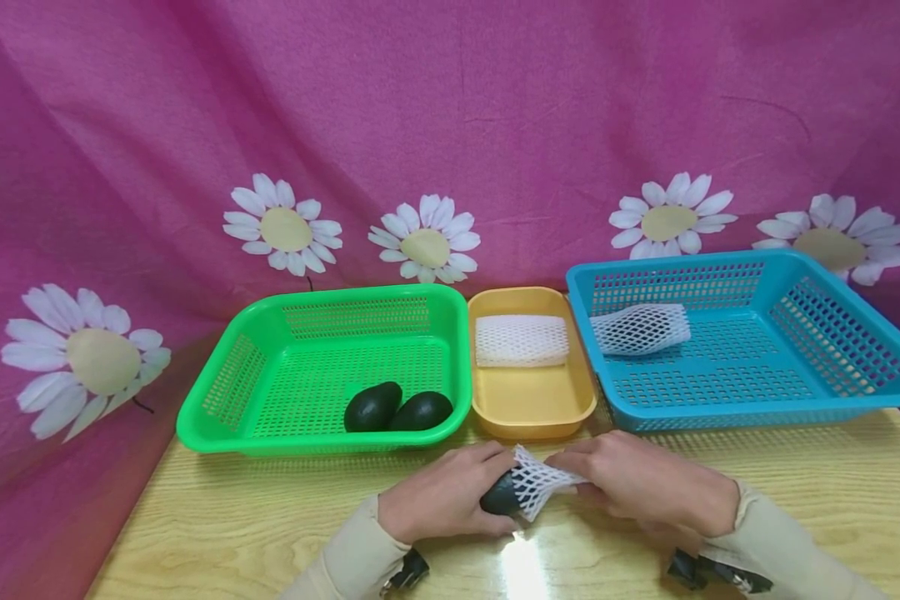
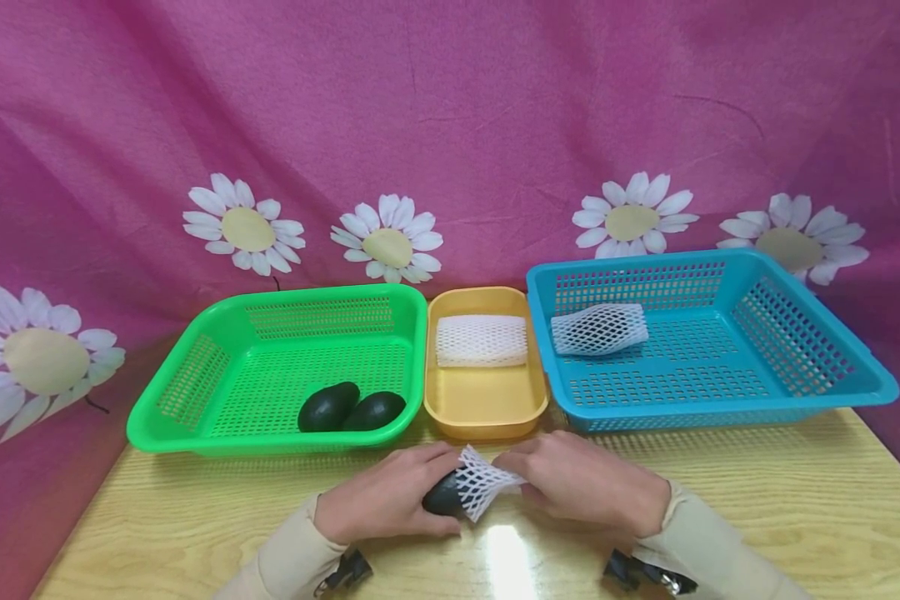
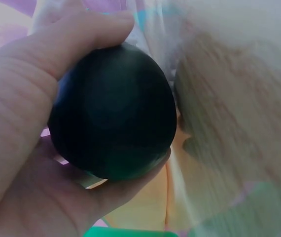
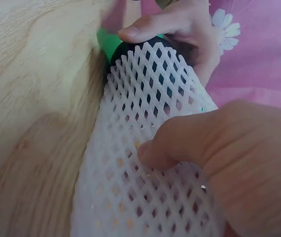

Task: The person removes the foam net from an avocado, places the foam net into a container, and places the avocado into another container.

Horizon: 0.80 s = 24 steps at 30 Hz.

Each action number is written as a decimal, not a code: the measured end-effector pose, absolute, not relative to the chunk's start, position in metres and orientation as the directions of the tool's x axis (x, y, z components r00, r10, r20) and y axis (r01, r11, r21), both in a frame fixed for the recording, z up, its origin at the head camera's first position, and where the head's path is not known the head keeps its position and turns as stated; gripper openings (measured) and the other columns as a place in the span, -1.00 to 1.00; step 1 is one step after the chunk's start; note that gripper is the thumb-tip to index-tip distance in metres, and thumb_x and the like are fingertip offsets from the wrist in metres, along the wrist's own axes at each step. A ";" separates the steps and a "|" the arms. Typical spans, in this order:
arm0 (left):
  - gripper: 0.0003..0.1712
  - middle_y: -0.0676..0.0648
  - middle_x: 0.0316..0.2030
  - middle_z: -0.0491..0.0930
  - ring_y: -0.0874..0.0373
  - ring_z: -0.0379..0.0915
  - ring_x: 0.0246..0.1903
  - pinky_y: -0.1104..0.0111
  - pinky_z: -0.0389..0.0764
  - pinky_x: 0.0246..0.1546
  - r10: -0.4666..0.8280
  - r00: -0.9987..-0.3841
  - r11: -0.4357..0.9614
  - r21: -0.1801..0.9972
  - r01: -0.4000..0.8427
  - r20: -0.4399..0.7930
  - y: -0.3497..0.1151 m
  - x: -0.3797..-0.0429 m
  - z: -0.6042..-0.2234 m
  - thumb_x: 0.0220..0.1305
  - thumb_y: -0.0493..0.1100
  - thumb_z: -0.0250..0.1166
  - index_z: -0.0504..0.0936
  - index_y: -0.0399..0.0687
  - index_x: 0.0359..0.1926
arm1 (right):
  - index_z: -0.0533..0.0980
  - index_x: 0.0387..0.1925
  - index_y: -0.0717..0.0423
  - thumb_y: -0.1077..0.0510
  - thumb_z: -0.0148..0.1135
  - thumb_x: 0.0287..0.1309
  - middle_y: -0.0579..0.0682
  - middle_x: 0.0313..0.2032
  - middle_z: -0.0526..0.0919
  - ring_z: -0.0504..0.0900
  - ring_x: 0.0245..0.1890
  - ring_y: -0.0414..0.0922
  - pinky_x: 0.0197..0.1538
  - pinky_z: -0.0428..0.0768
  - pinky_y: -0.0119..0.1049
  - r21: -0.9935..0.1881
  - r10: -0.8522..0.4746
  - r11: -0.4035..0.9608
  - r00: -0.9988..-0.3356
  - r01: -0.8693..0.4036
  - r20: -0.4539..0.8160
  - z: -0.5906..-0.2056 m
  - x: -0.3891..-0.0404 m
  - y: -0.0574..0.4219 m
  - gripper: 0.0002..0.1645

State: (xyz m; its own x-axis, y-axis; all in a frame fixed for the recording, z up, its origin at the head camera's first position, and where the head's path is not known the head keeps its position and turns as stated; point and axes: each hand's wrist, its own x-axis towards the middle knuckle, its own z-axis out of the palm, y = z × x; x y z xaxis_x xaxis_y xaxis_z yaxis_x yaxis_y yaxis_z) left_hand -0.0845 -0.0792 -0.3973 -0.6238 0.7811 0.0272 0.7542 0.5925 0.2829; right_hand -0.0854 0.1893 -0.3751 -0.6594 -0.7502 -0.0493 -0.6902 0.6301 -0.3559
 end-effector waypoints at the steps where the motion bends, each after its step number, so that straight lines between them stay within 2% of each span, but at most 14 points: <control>1: -0.29 0.02 0.10 0.62 0.31 0.56 -0.05 0.55 0.60 0.00 0.781 -0.623 0.592 0.283 0.754 0.026 -0.079 -0.085 -0.397 0.19 0.19 0.49 0.51 -0.01 0.25 | 0.65 0.03 -0.21 0.24 0.40 0.22 -0.33 -0.24 0.73 0.59 -0.35 -0.43 -0.27 0.66 -0.44 -0.339 -0.755 0.624 -0.655 -0.704 -0.030 -0.375 -0.086 0.190 -0.61; 7: -0.34 0.05 0.06 0.62 0.34 0.53 -0.11 0.59 0.56 -0.08 0.785 -0.618 0.582 0.301 0.755 0.032 -0.080 -0.086 -0.398 0.17 0.17 0.50 0.52 0.06 0.21 | 0.66 0.11 -0.07 0.30 0.42 0.15 -0.19 -0.07 0.80 0.74 -0.16 -0.31 -0.12 0.76 -0.32 -0.262 -0.770 0.603 -0.635 -0.754 0.057 -0.373 -0.086 0.194 -0.52; 13: -0.36 0.06 0.05 0.62 0.34 0.52 -0.15 0.59 0.54 -0.10 0.783 -0.622 0.583 0.317 0.748 0.028 -0.081 -0.086 -0.398 0.17 0.16 0.51 0.53 0.10 0.20 | 0.67 0.10 -0.07 0.33 0.41 0.13 -0.21 -0.08 0.79 0.73 -0.16 -0.32 -0.13 0.75 -0.33 -0.251 -0.766 0.605 -0.639 -0.755 0.075 -0.370 -0.085 0.195 -0.51; 24: -0.24 0.05 0.13 0.62 0.32 0.56 -0.02 0.51 0.60 0.04 0.776 -0.631 0.596 0.332 0.731 -0.003 -0.081 -0.085 -0.397 0.16 0.16 0.52 0.51 0.08 0.33 | 0.64 0.17 -0.07 0.35 0.48 0.05 -0.13 -0.05 0.81 0.77 -0.18 -0.21 -0.18 0.75 -0.29 -0.201 -0.764 0.603 -0.632 -0.772 0.133 -0.358 -0.084 0.201 -0.38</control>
State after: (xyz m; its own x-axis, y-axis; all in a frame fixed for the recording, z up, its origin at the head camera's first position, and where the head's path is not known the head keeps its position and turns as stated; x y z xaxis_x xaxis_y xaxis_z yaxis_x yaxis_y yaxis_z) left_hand -0.0855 -0.0809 -0.3971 -0.6312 0.7756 -0.0027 0.7310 0.5961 0.3323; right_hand -0.0836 0.2014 -0.3583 -0.6318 -0.7636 0.1330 -0.7716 0.6034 -0.2013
